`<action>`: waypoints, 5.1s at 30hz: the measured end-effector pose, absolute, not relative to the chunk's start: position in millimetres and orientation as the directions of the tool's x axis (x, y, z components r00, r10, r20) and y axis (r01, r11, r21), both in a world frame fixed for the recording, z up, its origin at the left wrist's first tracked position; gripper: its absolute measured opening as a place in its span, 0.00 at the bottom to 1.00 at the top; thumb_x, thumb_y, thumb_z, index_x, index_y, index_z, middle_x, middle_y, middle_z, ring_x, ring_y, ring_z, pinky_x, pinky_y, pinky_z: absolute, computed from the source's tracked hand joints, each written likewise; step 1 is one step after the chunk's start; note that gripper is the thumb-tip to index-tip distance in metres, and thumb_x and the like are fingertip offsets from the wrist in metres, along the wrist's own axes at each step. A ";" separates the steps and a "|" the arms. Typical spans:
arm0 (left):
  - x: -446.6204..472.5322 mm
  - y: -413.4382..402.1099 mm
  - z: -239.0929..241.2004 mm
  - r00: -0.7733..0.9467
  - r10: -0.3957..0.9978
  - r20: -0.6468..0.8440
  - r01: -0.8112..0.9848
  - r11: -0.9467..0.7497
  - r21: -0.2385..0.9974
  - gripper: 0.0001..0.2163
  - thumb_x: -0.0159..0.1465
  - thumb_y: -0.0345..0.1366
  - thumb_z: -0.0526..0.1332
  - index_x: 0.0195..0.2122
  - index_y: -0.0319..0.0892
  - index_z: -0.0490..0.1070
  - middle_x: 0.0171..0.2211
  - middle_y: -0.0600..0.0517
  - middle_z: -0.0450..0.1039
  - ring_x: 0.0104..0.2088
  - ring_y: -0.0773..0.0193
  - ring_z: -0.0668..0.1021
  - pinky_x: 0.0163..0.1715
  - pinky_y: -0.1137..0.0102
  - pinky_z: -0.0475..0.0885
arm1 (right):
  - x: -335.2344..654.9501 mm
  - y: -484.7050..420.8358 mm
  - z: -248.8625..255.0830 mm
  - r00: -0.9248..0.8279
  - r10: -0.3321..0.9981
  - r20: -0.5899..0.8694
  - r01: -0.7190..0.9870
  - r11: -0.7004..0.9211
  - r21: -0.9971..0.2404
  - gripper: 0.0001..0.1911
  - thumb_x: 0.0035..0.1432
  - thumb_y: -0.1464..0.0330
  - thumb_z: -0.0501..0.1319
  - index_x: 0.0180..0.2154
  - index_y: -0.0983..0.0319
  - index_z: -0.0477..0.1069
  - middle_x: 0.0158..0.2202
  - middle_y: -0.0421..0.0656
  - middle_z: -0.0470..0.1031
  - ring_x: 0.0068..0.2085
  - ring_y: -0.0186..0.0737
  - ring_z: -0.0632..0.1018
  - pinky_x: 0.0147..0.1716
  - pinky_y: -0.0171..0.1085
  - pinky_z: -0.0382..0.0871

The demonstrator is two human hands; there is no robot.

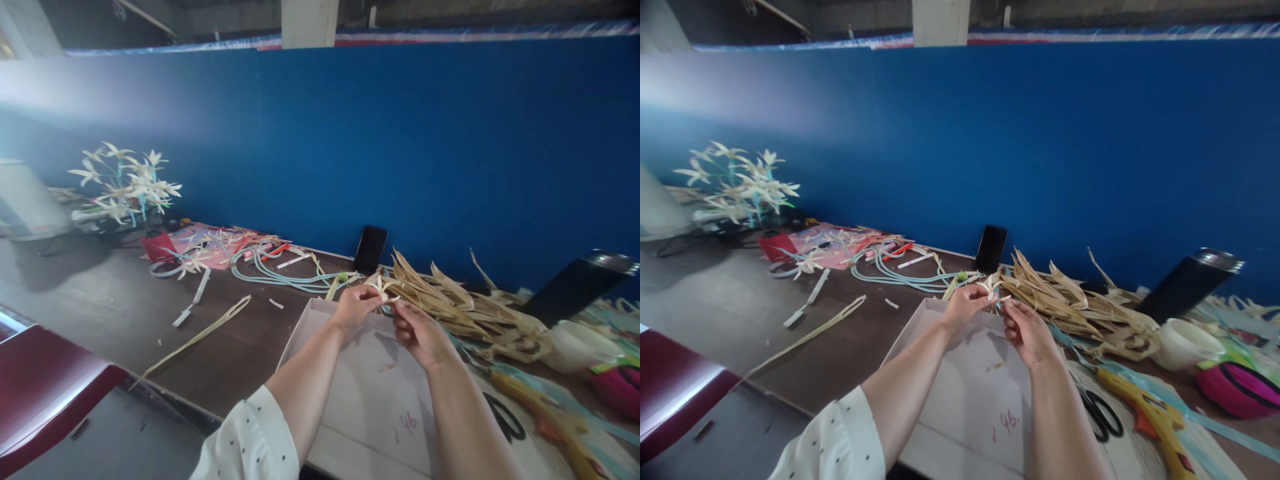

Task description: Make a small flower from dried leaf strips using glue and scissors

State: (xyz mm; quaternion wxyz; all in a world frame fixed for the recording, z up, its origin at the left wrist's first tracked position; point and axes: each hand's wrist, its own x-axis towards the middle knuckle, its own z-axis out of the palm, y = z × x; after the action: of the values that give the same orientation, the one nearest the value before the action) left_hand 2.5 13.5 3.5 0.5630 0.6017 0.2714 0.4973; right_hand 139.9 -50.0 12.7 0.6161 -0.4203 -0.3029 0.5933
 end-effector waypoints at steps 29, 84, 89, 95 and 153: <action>6.5 8.8 1.6 0.319 0.899 0.300 -0.203 -0.244 0.948 0.12 0.46 0.40 0.66 0.25 0.35 0.75 0.23 0.50 0.70 0.25 0.68 0.69 0.27 0.72 0.63 | 134.1 -49.7 16.0 0.398 0.917 0.007 -0.364 0.165 -0.917 0.12 0.38 0.68 0.70 0.27 0.61 0.70 0.26 0.36 0.71 0.19 0.23 0.65 0.11 0.23 0.55; 6.8 12.0 -3.7 0.355 0.845 0.401 -0.119 -0.384 0.915 0.13 0.49 0.43 0.66 0.24 0.35 0.73 0.24 0.52 0.67 0.25 0.70 0.68 0.24 0.76 0.60 | 131.0 -51.0 17.2 0.381 0.924 0.016 -0.360 0.164 -0.918 0.11 0.37 0.67 0.71 0.25 0.62 0.72 0.25 0.36 0.69 0.19 0.22 0.62 0.11 0.23 0.51; 6.5 10.0 0.3 0.357 0.857 0.371 -0.125 -0.350 0.928 0.13 0.48 0.42 0.66 0.23 0.35 0.73 0.24 0.51 0.69 0.26 0.70 0.69 0.25 0.76 0.61 | 131.6 -50.8 15.7 0.378 0.926 0.018 -0.370 0.169 -0.913 0.11 0.37 0.68 0.71 0.26 0.61 0.72 0.25 0.35 0.69 0.19 0.22 0.63 0.11 0.23 0.51; 5.6 10.3 0.5 0.351 0.851 0.390 -0.134 -0.367 0.921 0.12 0.48 0.41 0.66 0.22 0.35 0.72 0.23 0.51 0.68 0.25 0.71 0.68 0.25 0.76 0.61 | 131.7 -50.3 15.3 0.369 0.930 0.006 -0.374 0.154 -0.915 0.11 0.36 0.68 0.71 0.25 0.62 0.72 0.24 0.35 0.68 0.19 0.23 0.63 0.11 0.23 0.51; 8.9 11.4 -1.2 0.511 0.844 0.163 -0.287 -0.011 0.958 0.15 0.45 0.41 0.68 0.28 0.34 0.74 0.23 0.50 0.73 0.25 0.68 0.75 0.32 0.69 0.72 | 132.5 -52.9 18.0 0.382 0.924 -0.013 -0.376 0.143 -0.915 0.11 0.37 0.68 0.69 0.26 0.62 0.71 0.25 0.38 0.71 0.18 0.24 0.62 0.12 0.25 0.50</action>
State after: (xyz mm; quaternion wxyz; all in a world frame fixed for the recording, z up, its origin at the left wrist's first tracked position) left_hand 8.9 11.4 -1.2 0.6590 0.5668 0.2456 0.4291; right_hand 132.5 -52.9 18.0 0.6941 -0.4574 -0.2994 0.4684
